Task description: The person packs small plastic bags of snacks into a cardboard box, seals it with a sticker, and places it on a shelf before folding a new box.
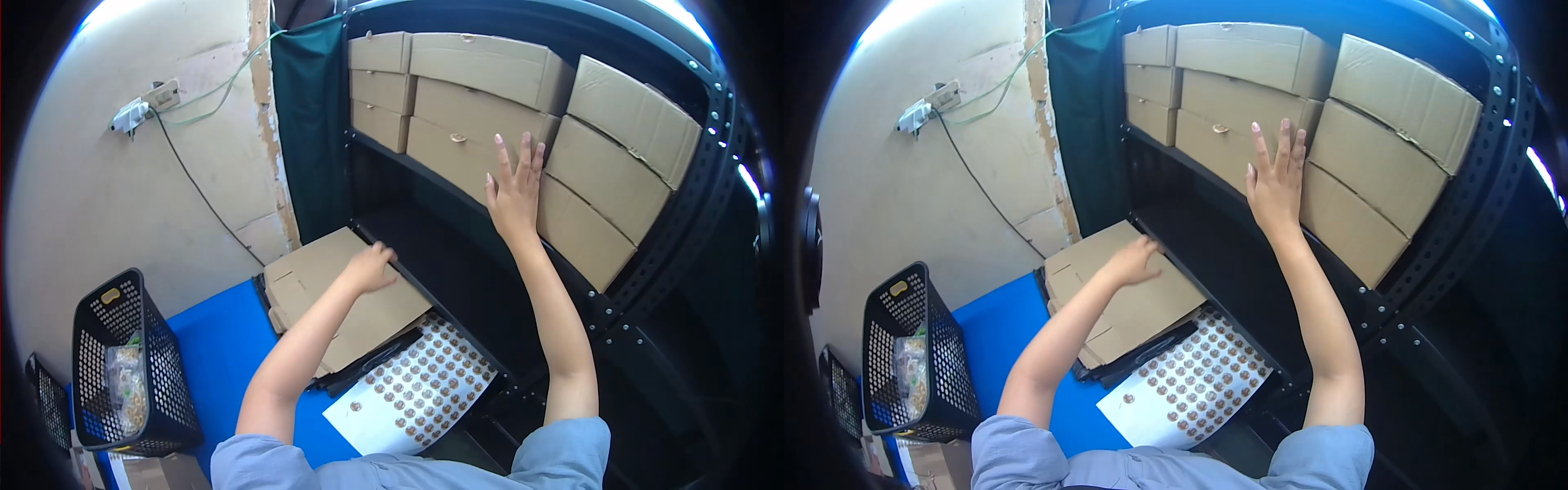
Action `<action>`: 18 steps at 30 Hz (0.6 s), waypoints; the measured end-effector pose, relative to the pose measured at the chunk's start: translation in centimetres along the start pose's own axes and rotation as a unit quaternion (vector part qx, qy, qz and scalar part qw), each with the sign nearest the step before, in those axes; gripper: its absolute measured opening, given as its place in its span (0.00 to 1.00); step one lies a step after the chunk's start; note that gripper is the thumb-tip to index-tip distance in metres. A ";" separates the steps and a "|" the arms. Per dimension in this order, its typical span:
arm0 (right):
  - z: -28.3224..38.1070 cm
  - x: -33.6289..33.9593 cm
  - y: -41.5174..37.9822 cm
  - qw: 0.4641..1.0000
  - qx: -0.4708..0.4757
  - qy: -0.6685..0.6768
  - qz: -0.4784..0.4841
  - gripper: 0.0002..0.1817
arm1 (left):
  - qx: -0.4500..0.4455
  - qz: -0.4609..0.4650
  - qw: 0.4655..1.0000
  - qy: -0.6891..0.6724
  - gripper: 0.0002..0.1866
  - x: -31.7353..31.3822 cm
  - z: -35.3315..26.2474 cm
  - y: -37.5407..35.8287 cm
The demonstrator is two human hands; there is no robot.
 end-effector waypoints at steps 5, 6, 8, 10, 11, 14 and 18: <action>3.5 -1.4 -9.7 0.990 0.008 0.132 0.043 0.34 | 0.213 0.274 0.938 -0.020 0.56 -16.2 5.0 -14.7; 4.0 -2.0 -12.2 0.984 -0.003 0.165 0.070 0.33 | 0.241 0.290 0.926 -0.033 0.56 -17.5 4.2 -17.4; 4.9 -4.2 -17.6 0.966 -0.061 0.201 0.152 0.33 | 0.219 0.214 0.952 0.018 0.53 -20.4 3.7 -21.2; 5.5 -7.3 -23.9 0.933 -0.119 0.238 0.242 0.33 | 0.196 0.139 0.968 0.072 0.49 -20.0 3.4 -22.4; 5.8 -8.8 -27.2 0.915 -0.150 0.249 0.281 0.33 | 0.189 0.116 0.973 0.058 0.46 -19.7 2.8 -22.8; 6.3 -12.6 -37.5 0.833 -0.277 0.264 0.401 0.35 | 0.182 0.084 0.979 0.033 0.42 -18.6 1.8 -23.8; 6.8 -15.9 -47.4 0.719 -0.424 0.345 0.429 0.40 | 0.146 0.099 0.983 0.043 0.41 -17.6 1.2 -25.0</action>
Point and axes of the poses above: each hand's wrist, its own y-axis towards the middle knuckle, its own x-axis out of the back of the hand, z = x × y, the point moved 9 cm from there along y, towards the middle knuckle, and after that the axes turned 15 degrees about -x, right-handed, at the moved point
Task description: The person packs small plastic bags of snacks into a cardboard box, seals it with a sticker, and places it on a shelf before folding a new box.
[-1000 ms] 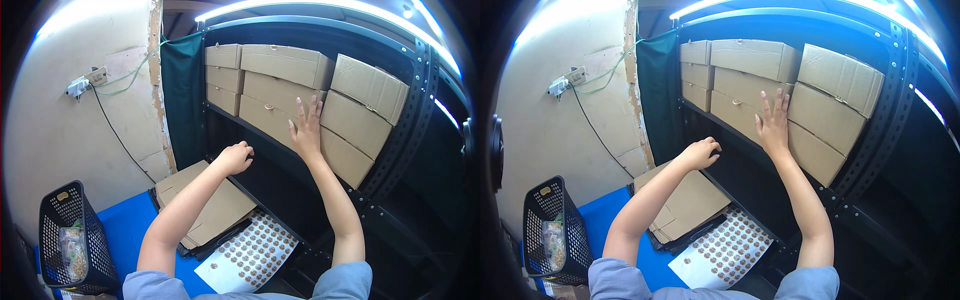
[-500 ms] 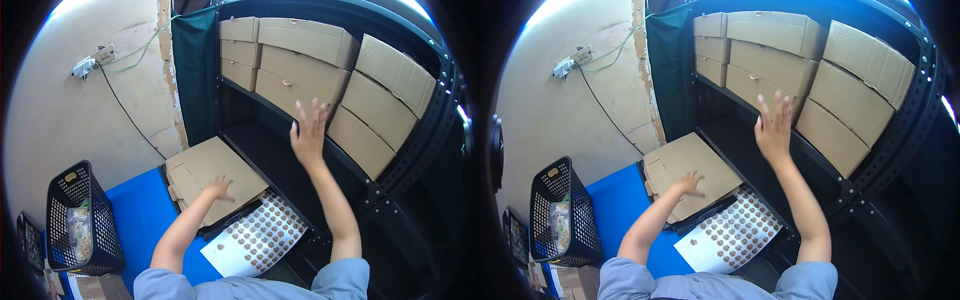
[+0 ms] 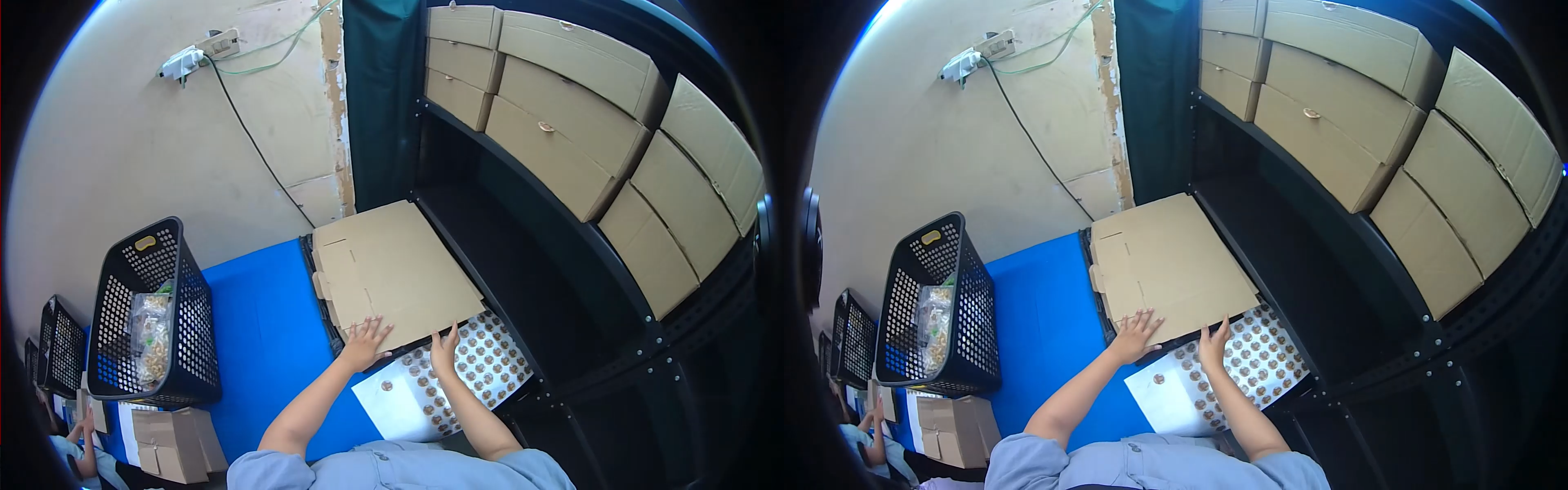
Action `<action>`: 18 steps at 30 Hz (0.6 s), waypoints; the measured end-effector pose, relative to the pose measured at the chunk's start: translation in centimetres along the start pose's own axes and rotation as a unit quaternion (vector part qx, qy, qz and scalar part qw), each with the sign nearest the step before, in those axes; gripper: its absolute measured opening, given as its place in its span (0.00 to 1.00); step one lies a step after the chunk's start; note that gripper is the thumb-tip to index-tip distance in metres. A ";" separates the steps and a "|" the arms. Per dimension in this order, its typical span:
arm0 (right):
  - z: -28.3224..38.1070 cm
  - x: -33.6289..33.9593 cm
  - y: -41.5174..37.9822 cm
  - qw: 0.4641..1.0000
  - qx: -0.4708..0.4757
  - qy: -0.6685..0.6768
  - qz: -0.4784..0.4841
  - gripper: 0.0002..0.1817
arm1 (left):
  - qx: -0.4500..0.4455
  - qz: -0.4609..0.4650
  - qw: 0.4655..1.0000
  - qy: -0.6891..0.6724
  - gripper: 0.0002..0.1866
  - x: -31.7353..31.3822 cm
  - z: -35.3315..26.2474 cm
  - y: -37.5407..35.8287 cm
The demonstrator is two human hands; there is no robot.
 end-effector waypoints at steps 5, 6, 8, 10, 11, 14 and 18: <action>-3.4 -3.6 -0.6 0.970 -0.121 0.209 0.034 0.52 | -0.037 0.005 0.999 0.013 0.39 1.2 -0.5 -1.5; -2.1 -3.1 -1.4 0.968 -0.089 0.234 0.000 0.54 | -0.038 0.006 0.999 0.011 0.39 1.1 -0.6 -1.9; -1.4 -2.9 -2.1 0.968 -0.080 0.231 -0.054 0.53 | -0.046 0.001 0.999 -0.015 0.38 1.8 -1.2 -3.0; -3.3 -3.7 -3.3 0.891 -0.219 0.392 -0.065 0.45 | -0.054 0.006 0.998 -0.014 0.37 2.5 -1.8 -4.4; -4.0 -5.1 -2.6 0.889 -0.216 0.403 0.027 0.33 | -0.063 0.011 0.998 -0.011 0.36 2.6 -2.1 -5.1; -4.9 -6.2 -4.7 0.876 -0.246 0.412 0.054 0.23 | -0.081 0.009 0.996 -0.025 0.35 3.4 -3.0 -7.4; 0.9 -5.1 -8.6 0.876 -0.210 0.434 0.022 0.22 | -0.085 -0.018 0.996 -0.028 0.31 5.8 -3.4 -9.7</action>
Point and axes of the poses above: each hand's wrist, its own y-axis towards the middle knuckle, its own x-axis out of the back of the hand, z = x × y, the point moved 9 cm from there along y, towards the middle knuckle, and after that the axes turned 15 degrees about -x, right-handed, at the moved point
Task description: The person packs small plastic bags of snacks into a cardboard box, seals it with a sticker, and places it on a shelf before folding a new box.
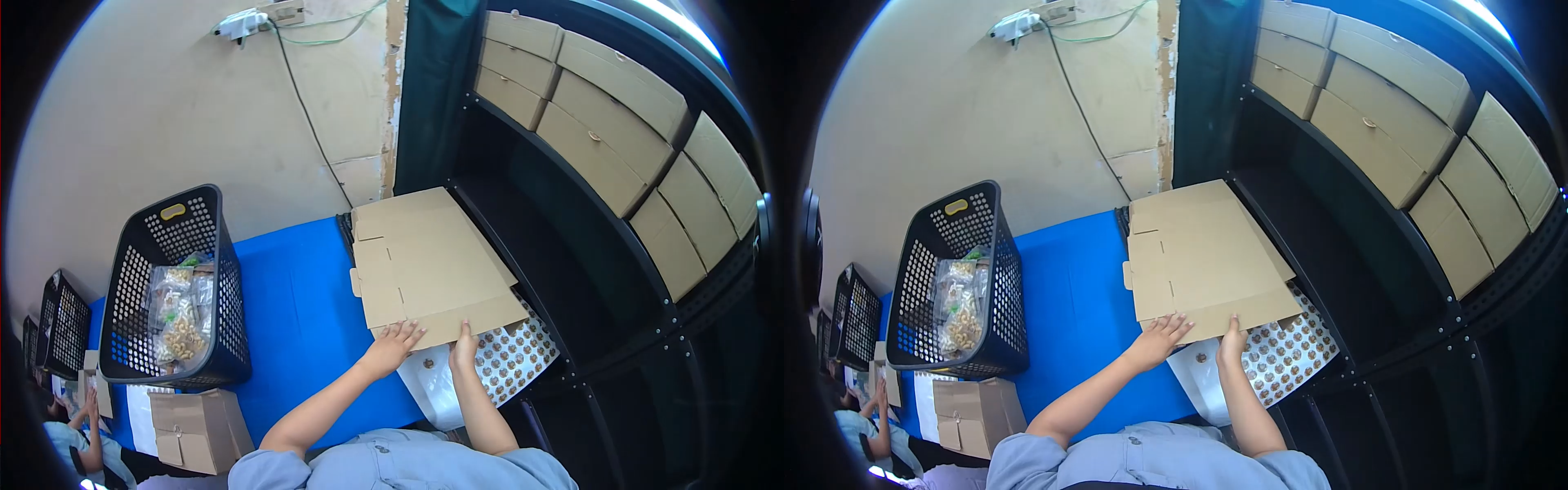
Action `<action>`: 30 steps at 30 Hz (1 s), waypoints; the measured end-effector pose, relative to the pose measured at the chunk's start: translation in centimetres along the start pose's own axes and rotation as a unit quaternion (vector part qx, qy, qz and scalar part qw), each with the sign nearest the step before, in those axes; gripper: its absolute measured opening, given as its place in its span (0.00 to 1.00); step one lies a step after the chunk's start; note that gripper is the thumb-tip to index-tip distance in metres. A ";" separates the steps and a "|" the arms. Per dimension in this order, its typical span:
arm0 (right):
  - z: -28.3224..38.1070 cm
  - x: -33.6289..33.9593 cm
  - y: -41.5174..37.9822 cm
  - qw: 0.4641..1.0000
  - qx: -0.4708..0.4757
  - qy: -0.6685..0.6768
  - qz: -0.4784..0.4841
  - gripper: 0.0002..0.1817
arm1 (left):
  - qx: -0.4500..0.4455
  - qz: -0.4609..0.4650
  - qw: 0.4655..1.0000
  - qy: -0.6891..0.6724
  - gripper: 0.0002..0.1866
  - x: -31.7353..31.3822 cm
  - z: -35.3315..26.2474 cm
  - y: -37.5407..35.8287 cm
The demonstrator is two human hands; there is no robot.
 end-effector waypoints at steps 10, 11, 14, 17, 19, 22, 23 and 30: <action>5.7 -13.3 -11.3 0.945 0.172 -0.140 0.239 0.40 | 0.082 -0.316 0.915 -0.238 0.24 20.2 -2.3 -7.9; 3.8 -12.9 -9.2 0.951 0.127 -0.179 0.216 0.40 | 0.079 -0.353 0.904 -0.231 0.23 22.0 -2.5 -9.4; -0.6 -12.1 -5.0 0.954 0.005 -0.191 0.232 0.40 | 0.053 -0.459 0.864 -0.199 0.20 26.4 -3.3 -14.6; -1.6 -12.3 -2.8 0.958 -0.034 -0.150 0.243 0.41 | 0.079 -0.548 0.766 -0.327 0.18 25.3 -1.2 -20.9; -0.9 -12.1 -1.2 0.965 -0.023 -0.128 0.229 0.42 | 0.026 -0.598 0.661 -0.452 0.17 24.3 -0.6 -23.8; 2.1 -15.8 -3.3 0.917 -0.060 -0.017 0.393 0.35 | 0.033 -0.646 0.587 -0.487 0.17 24.2 0.0 -26.2; 1.8 -15.6 -2.6 0.904 -0.101 -0.023 0.414 0.33 | 0.012 -0.630 0.584 -0.512 0.18 23.5 0.6 -26.7; 0.1 -9.2 -0.7 0.926 -0.115 -0.150 0.328 0.23 | 0.222 -0.609 0.654 -0.389 0.20 15.5 3.4 -30.8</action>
Point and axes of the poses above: each hand's wrist, its own y-axis towards the middle knuckle, its own x-axis out of the back of the hand, z = x × y, the point moved 9 cm from there along y, towards the middle knuckle, and after that the axes turned 15 degrees about -x, right-handed, at the moved point
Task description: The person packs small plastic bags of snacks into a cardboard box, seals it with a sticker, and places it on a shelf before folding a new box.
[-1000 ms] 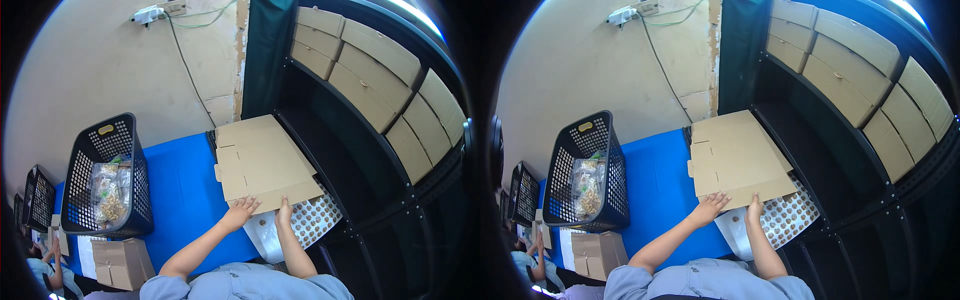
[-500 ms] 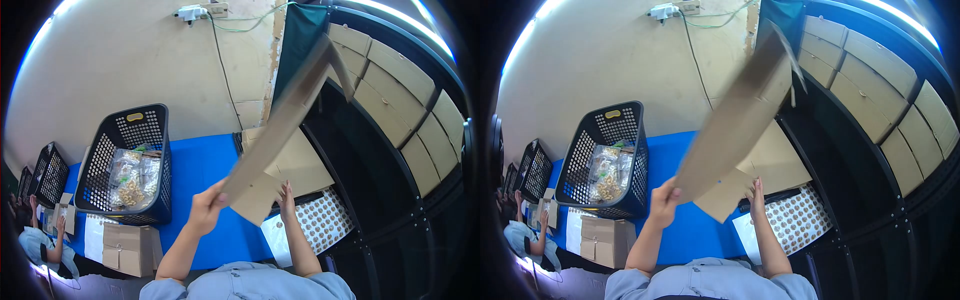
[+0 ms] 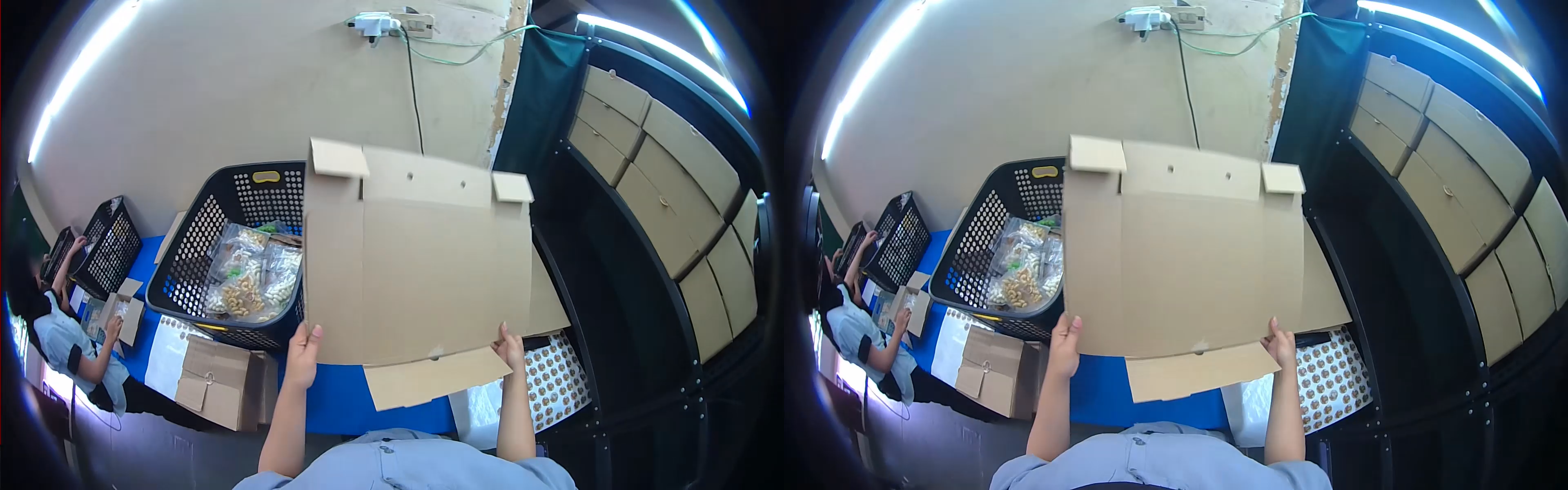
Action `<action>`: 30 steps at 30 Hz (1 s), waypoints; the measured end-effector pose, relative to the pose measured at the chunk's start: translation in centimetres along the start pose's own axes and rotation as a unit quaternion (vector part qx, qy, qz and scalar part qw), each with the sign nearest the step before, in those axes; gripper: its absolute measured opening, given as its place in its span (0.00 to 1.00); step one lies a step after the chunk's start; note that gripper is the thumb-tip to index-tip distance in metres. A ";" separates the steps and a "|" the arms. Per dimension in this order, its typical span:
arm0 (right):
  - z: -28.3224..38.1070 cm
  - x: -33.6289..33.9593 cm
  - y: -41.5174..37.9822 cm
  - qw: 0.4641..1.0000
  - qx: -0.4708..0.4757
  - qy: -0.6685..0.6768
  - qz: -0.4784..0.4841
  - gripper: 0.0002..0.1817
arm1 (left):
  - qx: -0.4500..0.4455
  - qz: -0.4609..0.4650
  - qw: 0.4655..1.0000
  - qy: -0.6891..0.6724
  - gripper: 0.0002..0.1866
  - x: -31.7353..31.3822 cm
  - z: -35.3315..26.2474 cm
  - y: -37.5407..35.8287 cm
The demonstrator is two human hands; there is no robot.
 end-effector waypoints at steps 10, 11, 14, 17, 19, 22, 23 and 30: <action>-7.1 1.9 -5.7 0.950 0.025 -0.195 -0.241 0.15 | 0.079 0.002 0.976 0.203 0.21 4.8 11.6 -7.0; -7.9 1.1 -5.8 0.946 0.036 -0.222 -0.233 0.16 | 0.074 0.001 0.968 0.242 0.20 6.2 12.7 -7.4; -11.6 -0.1 -5.4 0.940 0.069 -0.259 -0.212 0.19 | 0.111 0.024 0.932 0.345 0.22 10.2 16.2 -8.8; -16.8 -1.2 -4.5 0.847 0.019 -0.508 -0.154 0.19 | 0.181 0.007 0.880 0.439 0.35 12.3 17.4 -11.3; -20.3 -0.2 -4.2 0.834 -0.048 -0.532 -0.141 0.19 | 0.205 -0.036 0.860 0.466 0.45 12.3 16.4 -11.7; -18.5 -0.5 -5.4 0.878 -0.009 -0.455 -0.145 0.27 | 0.199 0.031 0.765 0.611 0.64 10.4 12.9 -10.6; -17.1 -0.9 -5.6 0.905 0.074 -0.393 -0.144 0.43 | 0.164 0.087 0.767 0.614 0.67 9.3 12.5 -10.2; -12.1 -1.5 -5.2 0.787 0.072 -0.579 -0.203 0.44 | 0.088 0.277 0.786 0.545 0.69 6.2 13.4 -13.9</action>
Point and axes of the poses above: each hand's wrist, its own y-axis towards the middle knuckle, its own x-axis out of the back of the hand, z = x × y, the point moved 9 cm from there along y, towards the middle knuckle, and after that the axes turned 15 degrees about -x, right-handed, at the moved point
